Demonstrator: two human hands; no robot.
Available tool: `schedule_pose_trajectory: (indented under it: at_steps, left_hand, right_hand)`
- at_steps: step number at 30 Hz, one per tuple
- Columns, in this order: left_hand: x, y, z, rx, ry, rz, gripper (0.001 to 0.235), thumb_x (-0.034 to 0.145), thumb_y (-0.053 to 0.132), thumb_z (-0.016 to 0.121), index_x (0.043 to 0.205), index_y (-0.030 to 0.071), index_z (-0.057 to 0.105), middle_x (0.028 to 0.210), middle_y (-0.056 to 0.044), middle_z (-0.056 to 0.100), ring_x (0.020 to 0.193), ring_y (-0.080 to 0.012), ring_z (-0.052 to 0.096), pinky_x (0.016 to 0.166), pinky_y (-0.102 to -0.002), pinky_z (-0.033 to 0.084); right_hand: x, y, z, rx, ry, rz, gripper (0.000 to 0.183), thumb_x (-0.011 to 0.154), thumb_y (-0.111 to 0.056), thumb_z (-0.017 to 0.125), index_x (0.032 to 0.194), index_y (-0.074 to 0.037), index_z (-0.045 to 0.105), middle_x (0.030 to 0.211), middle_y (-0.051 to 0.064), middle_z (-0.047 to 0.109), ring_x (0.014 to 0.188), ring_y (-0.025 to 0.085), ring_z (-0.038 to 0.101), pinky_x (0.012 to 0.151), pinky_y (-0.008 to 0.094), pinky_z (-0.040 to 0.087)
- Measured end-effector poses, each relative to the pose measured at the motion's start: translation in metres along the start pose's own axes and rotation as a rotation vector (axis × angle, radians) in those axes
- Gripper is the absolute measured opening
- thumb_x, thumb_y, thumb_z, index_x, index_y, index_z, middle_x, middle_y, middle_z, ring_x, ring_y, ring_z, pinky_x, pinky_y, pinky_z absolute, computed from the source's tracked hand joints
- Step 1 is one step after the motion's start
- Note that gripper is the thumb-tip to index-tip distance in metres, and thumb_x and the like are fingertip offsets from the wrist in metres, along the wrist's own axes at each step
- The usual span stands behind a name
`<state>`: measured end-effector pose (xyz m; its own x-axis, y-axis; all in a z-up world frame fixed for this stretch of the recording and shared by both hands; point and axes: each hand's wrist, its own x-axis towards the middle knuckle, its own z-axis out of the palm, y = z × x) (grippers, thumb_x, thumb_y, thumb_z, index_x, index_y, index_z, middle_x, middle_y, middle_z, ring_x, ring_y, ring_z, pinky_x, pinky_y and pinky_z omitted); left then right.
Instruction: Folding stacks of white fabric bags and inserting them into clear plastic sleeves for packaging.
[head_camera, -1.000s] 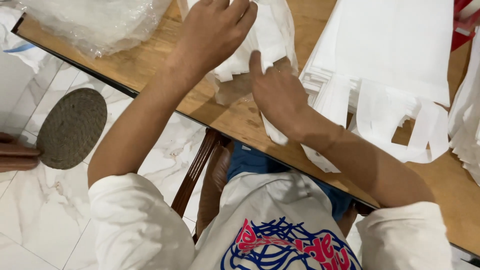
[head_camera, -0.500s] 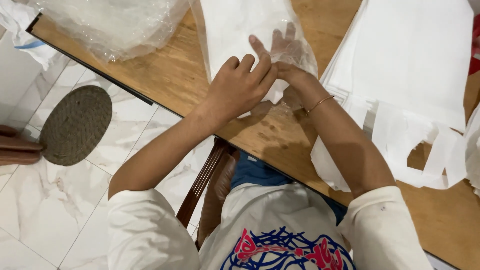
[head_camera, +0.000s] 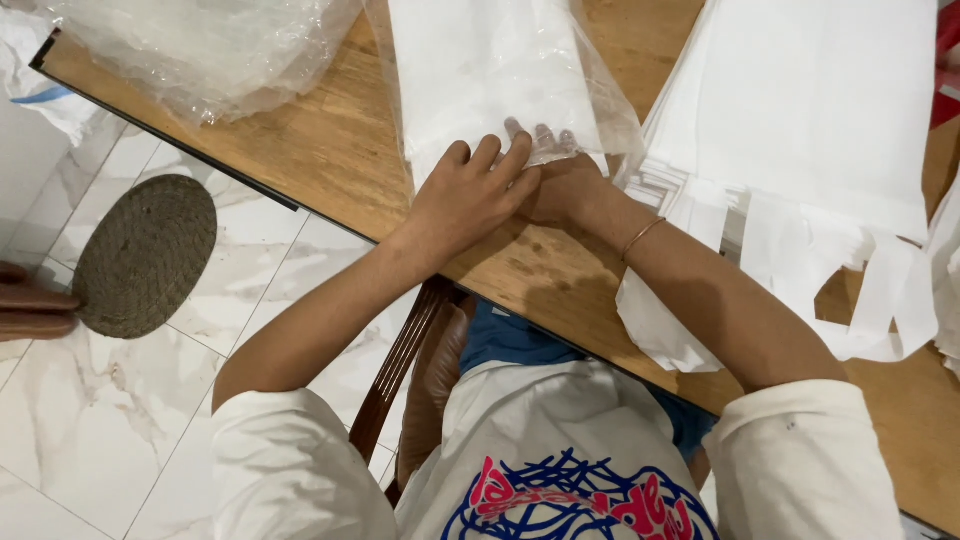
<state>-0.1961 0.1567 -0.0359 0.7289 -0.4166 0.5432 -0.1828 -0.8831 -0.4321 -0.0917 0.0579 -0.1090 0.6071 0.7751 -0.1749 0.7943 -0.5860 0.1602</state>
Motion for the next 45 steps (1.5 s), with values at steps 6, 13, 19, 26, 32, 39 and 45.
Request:
schedule_pose_trajectory:
  at_steps: [6,13,19,26,32,39,45]
  left_hand:
    - [0.0,0.002,-0.002,0.009,-0.044,0.016,0.017,0.075,0.018,0.056,0.091,0.014,0.057,0.098,-0.009,0.051,0.073,-0.0215,0.049,0.051,-0.028,0.041]
    - [0.002,0.001,-0.01,-0.009,-0.074,0.009,0.016,0.076,0.015,0.051,0.092,0.014,0.056,0.096,-0.007,0.049,0.072,-0.0202,0.047,0.052,-0.028,0.04]
    - [0.0,0.001,-0.011,-0.046,-0.077,0.003,0.015,0.077,0.015,0.05,0.092,0.013,0.055,0.097,-0.007,0.048,0.072,-0.0202,0.047,0.052,-0.028,0.04]
    - [0.002,-0.003,-0.013,0.069,-0.066,0.054,0.019,0.08,0.021,0.047,0.096,0.016,0.055,0.107,-0.002,0.05,0.072,-0.014,0.045,0.05,-0.023,0.033]
    - [-0.001,-0.004,-0.013,0.068,-0.013,0.03,0.016,0.082,0.021,0.046,0.092,0.015,0.056,0.104,-0.002,0.051,0.074,-0.0155,0.047,0.05,-0.024,0.032]
    - [-0.009,-0.007,-0.005,0.086,-0.036,0.062,0.025,0.084,0.023,0.05,0.108,0.016,0.053,0.116,-0.005,0.047,0.087,-0.0185,0.05,0.055,-0.024,0.039]
    - [-0.011,-0.01,-0.008,0.154,0.101,0.006,0.017,0.083,0.025,0.055,0.098,0.018,0.054,0.107,-0.006,0.052,0.08,-0.0175,0.053,0.056,-0.025,0.042]
  right_hand:
    - [-0.019,-0.008,-0.015,0.167,0.013,0.024,0.034,0.079,-0.043,0.035,0.098,-0.026,0.058,0.095,-0.007,0.059,0.097,0.013,0.055,0.071,0.028,0.042]
    - [-0.029,-0.004,-0.035,0.405,0.123,0.028,0.027,0.083,-0.026,0.038,0.098,-0.015,0.057,0.089,-0.001,0.056,0.094,0.011,0.054,0.068,0.019,0.04]
    - [0.0,0.003,-0.016,0.271,0.02,-0.054,0.038,0.083,-0.033,0.027,0.115,-0.013,0.032,0.113,0.004,0.03,0.111,0.019,0.03,0.084,0.029,0.024]
    - [0.048,0.009,-0.021,0.157,-0.148,-0.076,0.055,0.084,-0.023,0.021,0.135,-0.01,0.004,0.142,0.009,0.0,0.13,0.028,0.003,0.104,0.042,0.006]
    - [0.078,0.009,0.03,0.072,0.205,-0.113,0.051,0.088,-0.023,0.038,0.133,-0.01,0.016,0.139,0.015,0.013,0.124,0.036,0.02,0.1,0.051,0.016]
    - [0.116,-0.032,0.04,-0.189,1.552,0.034,0.058,0.098,-0.032,0.031,0.134,-0.032,-0.015,0.143,0.01,-0.011,0.132,0.03,-0.008,0.105,0.053,-0.002]
    - [0.056,-0.001,-0.017,-0.671,1.226,-0.204,0.051,0.086,-0.004,0.05,0.13,-0.013,0.026,0.089,0.012,0.045,0.074,0.019,0.056,0.064,0.028,0.053]
